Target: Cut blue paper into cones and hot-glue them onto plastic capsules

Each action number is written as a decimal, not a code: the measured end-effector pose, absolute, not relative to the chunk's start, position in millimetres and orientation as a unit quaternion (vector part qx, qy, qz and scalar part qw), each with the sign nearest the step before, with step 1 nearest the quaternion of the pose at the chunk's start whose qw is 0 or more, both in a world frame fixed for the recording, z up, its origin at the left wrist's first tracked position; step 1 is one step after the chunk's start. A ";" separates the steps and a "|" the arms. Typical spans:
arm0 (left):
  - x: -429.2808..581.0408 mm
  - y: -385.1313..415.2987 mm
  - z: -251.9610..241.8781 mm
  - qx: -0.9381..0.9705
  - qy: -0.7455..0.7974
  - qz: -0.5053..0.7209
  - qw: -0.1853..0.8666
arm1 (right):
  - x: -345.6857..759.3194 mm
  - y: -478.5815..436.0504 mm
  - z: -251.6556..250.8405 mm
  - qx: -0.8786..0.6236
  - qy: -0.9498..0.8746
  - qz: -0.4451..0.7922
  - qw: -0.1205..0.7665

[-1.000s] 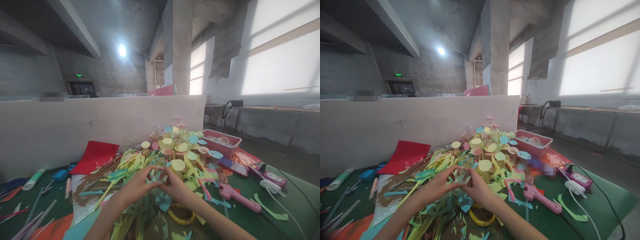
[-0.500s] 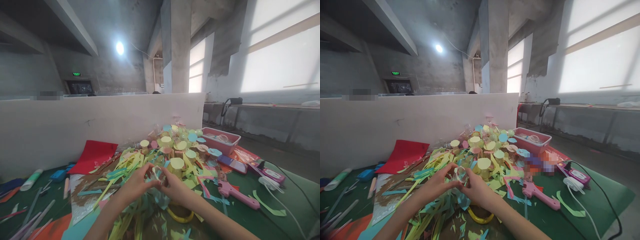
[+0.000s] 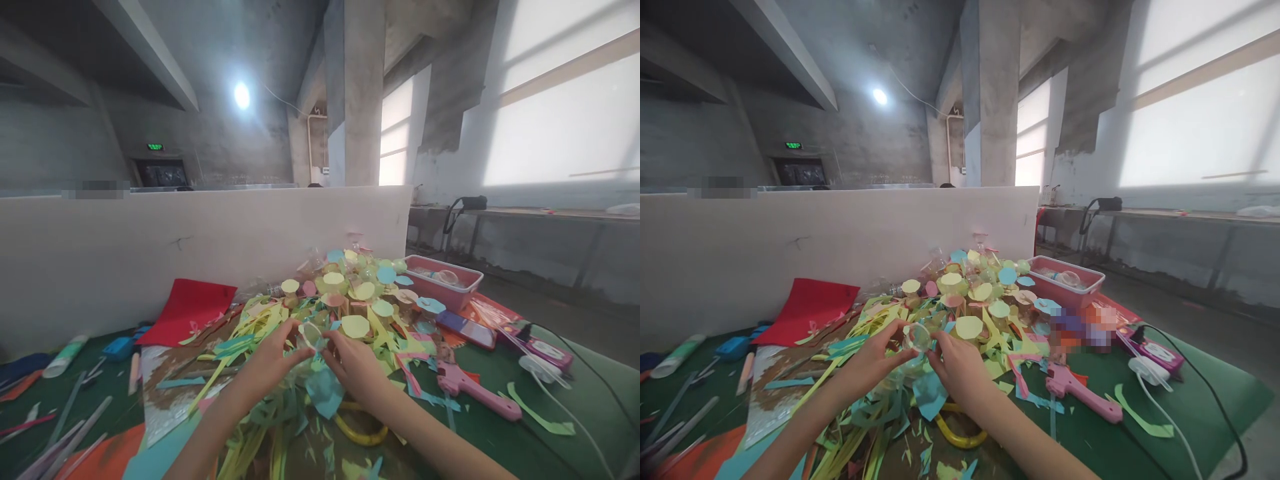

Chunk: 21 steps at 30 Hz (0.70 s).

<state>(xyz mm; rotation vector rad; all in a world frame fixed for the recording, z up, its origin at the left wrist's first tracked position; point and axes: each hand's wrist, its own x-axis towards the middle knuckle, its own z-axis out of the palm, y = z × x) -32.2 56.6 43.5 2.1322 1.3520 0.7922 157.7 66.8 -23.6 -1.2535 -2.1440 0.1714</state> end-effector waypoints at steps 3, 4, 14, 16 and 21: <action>-32.1 56.0 44.5 0.779 0.495 0.297 0.243 | 158.5 68.0 -23.6 -0.479 -0.819 0.049 0.313; -32.3 56.1 44.9 0.780 0.495 0.298 0.243 | 158.7 68.3 -23.8 -0.477 -0.821 0.047 0.311; -35.7 57.8 44.1 0.789 0.480 0.289 0.250 | 163.6 72.5 -29.3 -0.439 -0.829 0.059 0.341; -35.1 57.1 44.5 0.787 0.481 0.291 0.254 | 164.4 71.9 -28.6 -0.434 -0.825 0.068 0.354; -33.8 57.3 43.8 0.782 0.481 0.301 0.256 | 163.1 67.7 -24.0 -0.436 -0.804 0.101 0.391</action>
